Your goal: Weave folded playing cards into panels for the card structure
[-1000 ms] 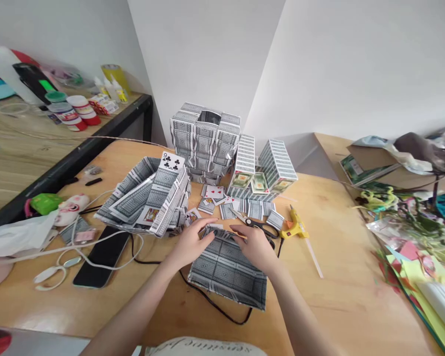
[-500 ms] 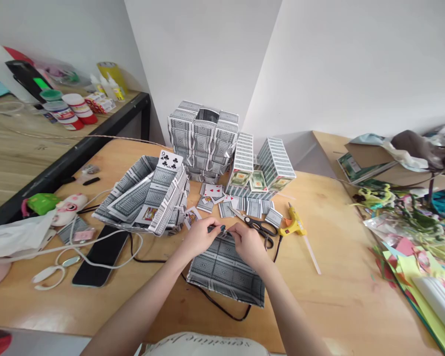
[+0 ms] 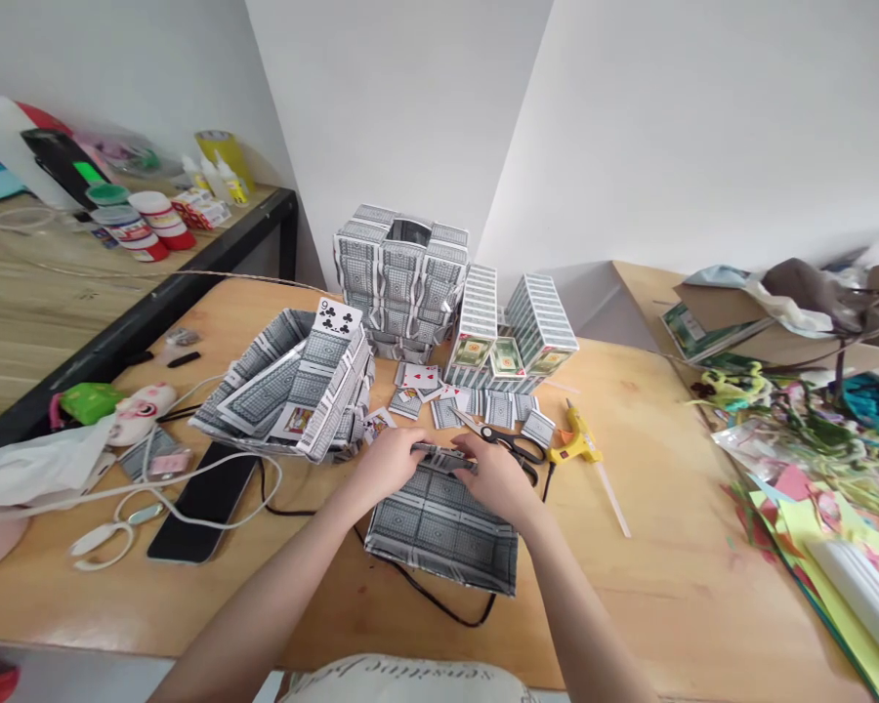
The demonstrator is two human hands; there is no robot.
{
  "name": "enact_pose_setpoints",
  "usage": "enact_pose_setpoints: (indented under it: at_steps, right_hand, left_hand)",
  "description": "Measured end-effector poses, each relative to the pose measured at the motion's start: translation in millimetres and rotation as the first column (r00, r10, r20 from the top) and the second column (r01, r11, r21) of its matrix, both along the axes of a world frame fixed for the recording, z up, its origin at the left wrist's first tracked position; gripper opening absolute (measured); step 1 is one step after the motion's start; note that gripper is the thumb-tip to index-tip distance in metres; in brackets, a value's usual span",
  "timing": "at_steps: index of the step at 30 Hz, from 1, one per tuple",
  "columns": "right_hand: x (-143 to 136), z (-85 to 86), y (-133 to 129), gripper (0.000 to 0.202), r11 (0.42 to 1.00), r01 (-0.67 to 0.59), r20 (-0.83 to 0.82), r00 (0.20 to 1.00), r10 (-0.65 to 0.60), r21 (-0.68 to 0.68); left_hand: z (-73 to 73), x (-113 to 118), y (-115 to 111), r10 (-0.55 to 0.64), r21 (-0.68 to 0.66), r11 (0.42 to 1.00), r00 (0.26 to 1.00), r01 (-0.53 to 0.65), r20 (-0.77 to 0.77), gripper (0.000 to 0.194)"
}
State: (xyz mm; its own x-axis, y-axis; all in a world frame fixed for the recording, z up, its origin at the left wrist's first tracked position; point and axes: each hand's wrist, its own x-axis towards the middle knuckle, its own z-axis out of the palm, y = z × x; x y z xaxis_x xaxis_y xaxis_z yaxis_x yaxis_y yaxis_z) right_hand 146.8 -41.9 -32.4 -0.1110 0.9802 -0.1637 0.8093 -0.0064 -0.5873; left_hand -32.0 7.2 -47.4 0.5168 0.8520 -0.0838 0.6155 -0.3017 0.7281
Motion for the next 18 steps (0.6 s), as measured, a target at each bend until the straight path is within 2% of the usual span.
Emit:
enact_pose_setpoints:
  at_steps: [2, 4, 6, 8, 10, 12, 13, 15, 17, 18]
  right_hand:
    - [4.3, 2.8, 3.1, 0.031, 1.0, 0.006, 0.085, 0.996, -0.005, -0.022]
    - [9.9, 10.6, 6.8, 0.025, 0.999, 0.005, 0.064, 0.998, -0.007, 0.033]
    - [17.5, 22.1, 9.5, 0.021, 0.98, 0.056, -0.044, 0.998, -0.048, 0.193]
    - [27.9, 33.3, 9.7, 0.019, 0.903, 0.237, -0.2, 0.964, -0.173, 0.358]
    - [40.4, 39.5, 6.6, 0.023, 0.805, 0.445, -0.401, 0.87, -0.285, 0.393]
    - [52.0, 39.4, 0.0, 0.028, 0.71, 0.621, -0.58, 0.728, -0.365, 0.332]
    - [56.0, 37.2, -4.6, 0.032, 0.69, 0.672, -0.646, 0.658, -0.387, 0.271]
    - [57.8, 30.6, -15.5, 0.043, 0.731, 0.669, -0.758, 0.544, -0.36, 0.133]
    - [49.2, 22.1, -27.5, 0.064, 0.859, 0.511, -0.844, 0.444, -0.3, -0.036]
    - [41.3, 17.3, -33.0, 0.073, 0.896, 0.428, -0.87, 0.391, -0.301, -0.117]
  left_hand:
    - [0.7, 1.7, 6.8, -0.002, 0.027, 1.0, 0.998, 0.004, -0.063, 0.021]
    - [1.1, 2.9, 15.3, -0.011, 0.022, 1.0, 0.998, 0.012, -0.069, 0.02]
    - [1.4, 2.6, 24.5, 0.022, -0.017, 1.0, 0.999, -0.023, -0.041, 0.019]
    - [1.0, 1.0, 32.6, 0.094, -0.089, 0.992, 0.996, -0.092, 0.014, 0.02]
    - [0.1, -1.1, 38.1, 0.173, -0.182, 0.972, 0.979, -0.152, 0.107, 0.022]
    - [-1.4, -2.9, 40.2, 0.226, -0.292, 0.944, 0.946, -0.154, 0.232, 0.024]
    - [-2.0, -3.3, 39.9, 0.253, -0.355, 0.924, 0.921, -0.14, 0.295, 0.025]
    - [-2.5, -2.7, 37.0, 0.321, -0.483, 0.87, 0.862, -0.103, 0.393, 0.03]
    - [-1.3, 0.0, 31.8, 0.402, -0.594, 0.801, 0.801, -0.072, 0.445, 0.033]
    - [-0.3, 2.1, 28.5, 0.435, -0.634, 0.771, 0.773, -0.055, 0.462, 0.033]
